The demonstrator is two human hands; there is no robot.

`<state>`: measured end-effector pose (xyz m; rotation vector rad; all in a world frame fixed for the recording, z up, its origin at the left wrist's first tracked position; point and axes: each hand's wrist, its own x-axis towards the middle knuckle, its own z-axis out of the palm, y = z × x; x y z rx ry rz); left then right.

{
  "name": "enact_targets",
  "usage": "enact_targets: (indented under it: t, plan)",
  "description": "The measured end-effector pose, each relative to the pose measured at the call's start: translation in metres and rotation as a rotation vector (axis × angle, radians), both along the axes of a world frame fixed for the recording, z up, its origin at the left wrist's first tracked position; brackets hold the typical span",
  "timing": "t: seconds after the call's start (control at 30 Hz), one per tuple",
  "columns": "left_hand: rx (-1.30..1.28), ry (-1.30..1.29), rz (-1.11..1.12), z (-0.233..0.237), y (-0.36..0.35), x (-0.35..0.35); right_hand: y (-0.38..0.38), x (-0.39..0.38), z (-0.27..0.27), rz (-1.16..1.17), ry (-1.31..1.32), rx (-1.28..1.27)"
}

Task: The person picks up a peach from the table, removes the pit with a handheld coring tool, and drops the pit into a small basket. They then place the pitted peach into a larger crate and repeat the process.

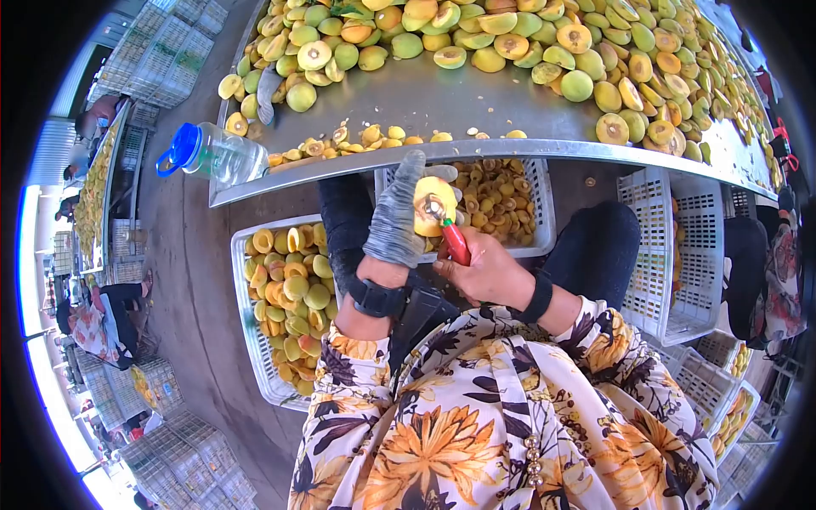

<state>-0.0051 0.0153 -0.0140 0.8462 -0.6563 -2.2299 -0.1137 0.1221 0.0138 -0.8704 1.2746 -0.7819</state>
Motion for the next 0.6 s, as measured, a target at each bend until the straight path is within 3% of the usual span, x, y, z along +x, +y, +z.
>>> enact_targets:
  t: [0.03,0.07,0.1,0.17,0.23,0.3,0.33,0.37,0.43,0.5,0.6]
  plan:
    - [-0.069,-0.117,0.0,-0.002,0.001,-0.002,0.002,0.003,0.0,-0.032,0.006,-0.019]
    - [-0.087,-0.14,0.067,-0.003,0.006,-0.004,0.006,0.009,-0.018,-0.078,0.133,-0.272]
    - [-0.087,-0.141,0.063,-0.001,0.009,-0.009,0.007,0.01,-0.018,-0.082,0.133,-0.271]
    - [-0.4,-0.263,0.33,0.001,0.019,-0.016,0.01,0.012,-0.017,-0.042,0.088,-0.132]
    - [-0.398,-0.262,0.347,0.003,0.022,-0.013,0.008,0.007,-0.007,-0.007,0.099,-0.064]
    - [-0.388,-0.244,0.172,0.004,0.017,-0.006,0.011,0.007,-0.007,0.034,0.107,0.008]
    - [-0.203,-0.211,0.011,0.01,0.013,0.0,0.012,0.008,-0.012,0.032,0.285,-0.165]
    - [-0.2,-0.214,0.01,0.01,0.011,0.003,0.014,0.009,-0.016,0.032,0.461,-0.335]
    - [-0.085,-0.194,-0.04,0.012,0.008,0.005,0.014,0.011,-0.016,0.027,0.435,-0.329]
    - [-0.16,-0.185,-0.038,0.007,0.01,0.004,0.011,0.011,-0.016,0.02,0.409,-0.325]
    - [-0.18,-0.204,0.239,0.001,0.019,-0.001,0.007,0.006,-0.013,0.047,0.295,-0.325]
